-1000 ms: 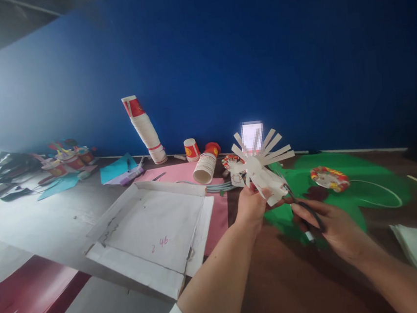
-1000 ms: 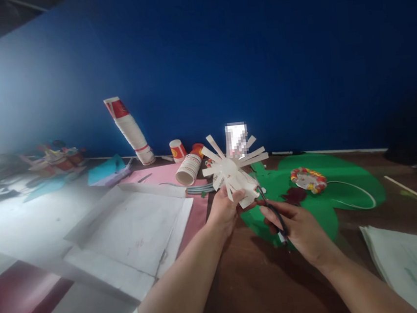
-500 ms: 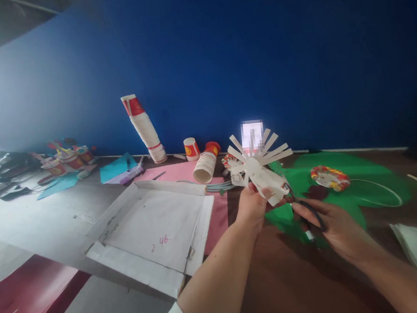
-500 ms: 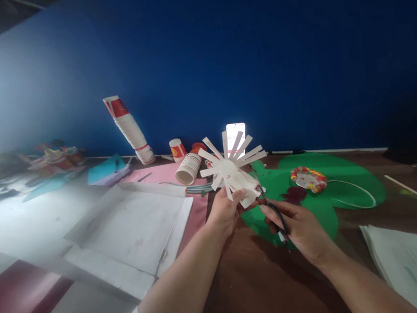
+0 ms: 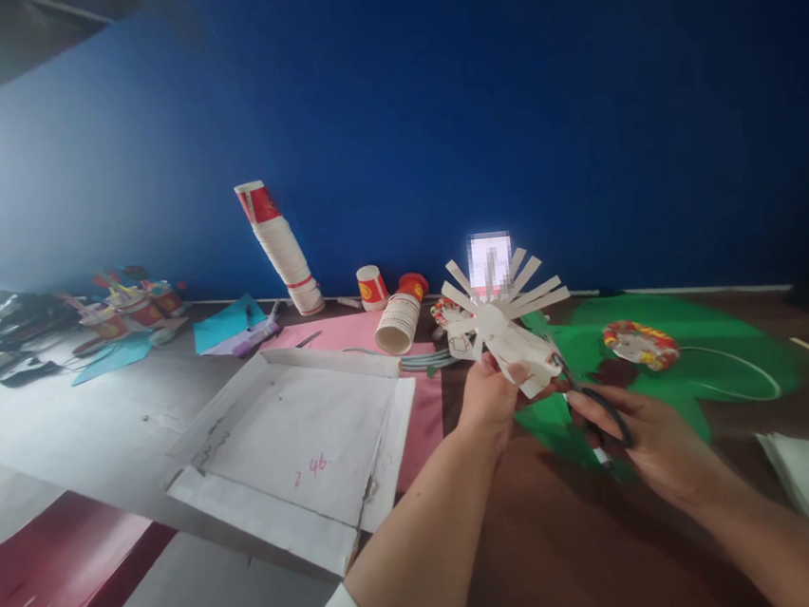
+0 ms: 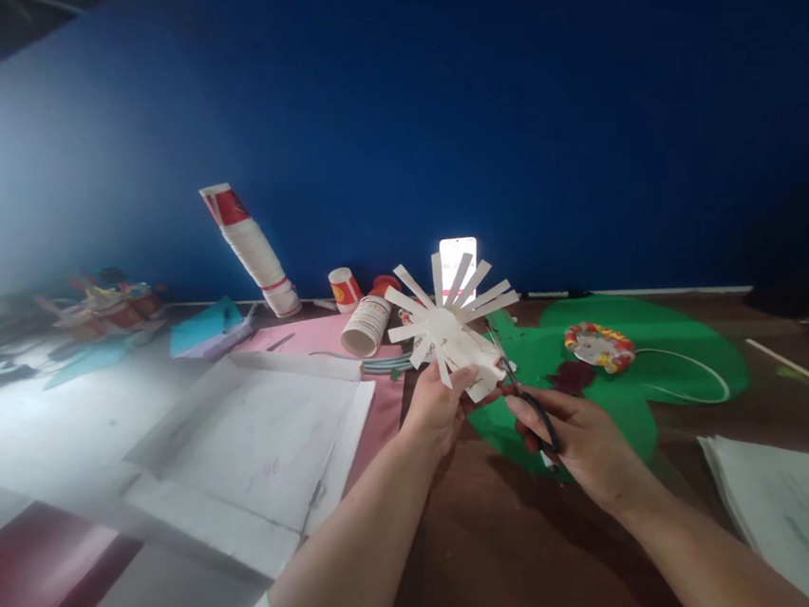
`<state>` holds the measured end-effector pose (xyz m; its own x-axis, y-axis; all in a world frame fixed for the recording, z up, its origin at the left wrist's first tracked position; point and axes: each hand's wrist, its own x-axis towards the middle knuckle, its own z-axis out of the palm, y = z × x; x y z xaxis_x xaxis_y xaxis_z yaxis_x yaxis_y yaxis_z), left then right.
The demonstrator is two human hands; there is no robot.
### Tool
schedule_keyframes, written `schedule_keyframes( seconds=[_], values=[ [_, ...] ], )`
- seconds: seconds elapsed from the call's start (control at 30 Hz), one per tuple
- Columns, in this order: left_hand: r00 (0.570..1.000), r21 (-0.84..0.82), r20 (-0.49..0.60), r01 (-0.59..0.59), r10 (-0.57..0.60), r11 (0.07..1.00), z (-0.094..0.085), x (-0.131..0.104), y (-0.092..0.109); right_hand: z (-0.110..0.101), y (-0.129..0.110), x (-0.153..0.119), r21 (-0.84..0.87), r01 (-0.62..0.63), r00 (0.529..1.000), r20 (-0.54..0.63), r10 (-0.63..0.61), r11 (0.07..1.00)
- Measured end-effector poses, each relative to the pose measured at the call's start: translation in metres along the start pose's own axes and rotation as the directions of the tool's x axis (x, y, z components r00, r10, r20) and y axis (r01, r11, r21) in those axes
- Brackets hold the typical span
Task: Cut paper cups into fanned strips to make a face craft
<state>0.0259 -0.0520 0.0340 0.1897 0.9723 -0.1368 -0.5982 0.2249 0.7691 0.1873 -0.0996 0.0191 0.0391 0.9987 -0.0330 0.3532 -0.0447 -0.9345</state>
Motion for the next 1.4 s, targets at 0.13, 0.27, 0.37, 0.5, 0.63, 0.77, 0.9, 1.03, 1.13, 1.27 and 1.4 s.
schedule_keyframes(
  seconds=[0.13, 0.27, 0.37, 0.5, 0.63, 0.77, 0.9, 1.03, 1.13, 1.27, 1.4],
  values=[
    [1.0, 0.002, -0.003, 0.005, -0.005, 1.0, 0.0, 0.0, 0.001, -0.001, 0.003, 0.0, 0.004, -0.015, 1.0, 0.004, 0.015, 1.0],
    [1.0, 0.014, 0.001, 0.001, -0.001, 1.0, -0.001, 0.001, 0.0, -0.002, 0.012, 0.003, 0.023, -0.017, 0.999, 0.027, 0.016, 1.0],
    [1.0, 0.025, -0.004, -0.016, 0.016, 1.0, -0.003, 0.002, 0.0, -0.002, 0.015, 0.004, 0.048, -0.023, 0.999, 0.033, 0.022, 0.999],
    [0.998, 0.063, -0.014, -0.055, 0.056, 0.996, -0.004, 0.003, -0.001, -0.001, 0.01, 0.003, 0.064, -0.042, 0.998, 0.048, 0.039, 0.997],
    [0.998, 0.087, -0.001, -0.068, 0.069, 0.994, -0.006, 0.005, -0.001, -0.001, 0.01, 0.003, 0.07, -0.052, 0.998, 0.051, 0.049, 0.996],
    [0.999, 0.112, 0.004, -0.045, 0.045, 0.993, -0.007, 0.005, -0.001, -0.002, 0.013, 0.003, 0.099, -0.065, 0.997, 0.053, 0.06, 0.993],
    [0.999, 0.11, -0.005, -0.044, 0.045, 0.993, -0.008, 0.006, -0.001, -0.001, 0.006, 0.001, 0.113, -0.08, 0.996, 0.051, 0.075, 0.99],
    [0.999, 0.112, -0.014, -0.049, 0.05, 0.993, -0.008, 0.007, -0.002, 0.001, 0.0, -0.001, 0.114, -0.099, 0.995, 0.033, 0.096, 0.989],
    [0.999, 0.104, -0.027, -0.043, 0.046, 0.994, -0.007, 0.007, -0.001, 0.001, 0.001, -0.001, 0.117, -0.108, 0.994, 0.021, 0.107, 0.987],
    [0.999, 0.084, -0.02, -0.049, 0.051, 0.995, -0.006, 0.005, 0.0, 0.001, 0.005, 0.0, 0.109, -0.085, 0.996, 0.041, 0.081, 0.99],
    [0.999, 0.074, 0.02, -0.037, 0.035, 0.997, -0.004, 0.002, 0.001, 0.001, 0.011, 0.001, 0.115, -0.056, 0.998, 0.043, 0.051, 0.992]
  ],
)
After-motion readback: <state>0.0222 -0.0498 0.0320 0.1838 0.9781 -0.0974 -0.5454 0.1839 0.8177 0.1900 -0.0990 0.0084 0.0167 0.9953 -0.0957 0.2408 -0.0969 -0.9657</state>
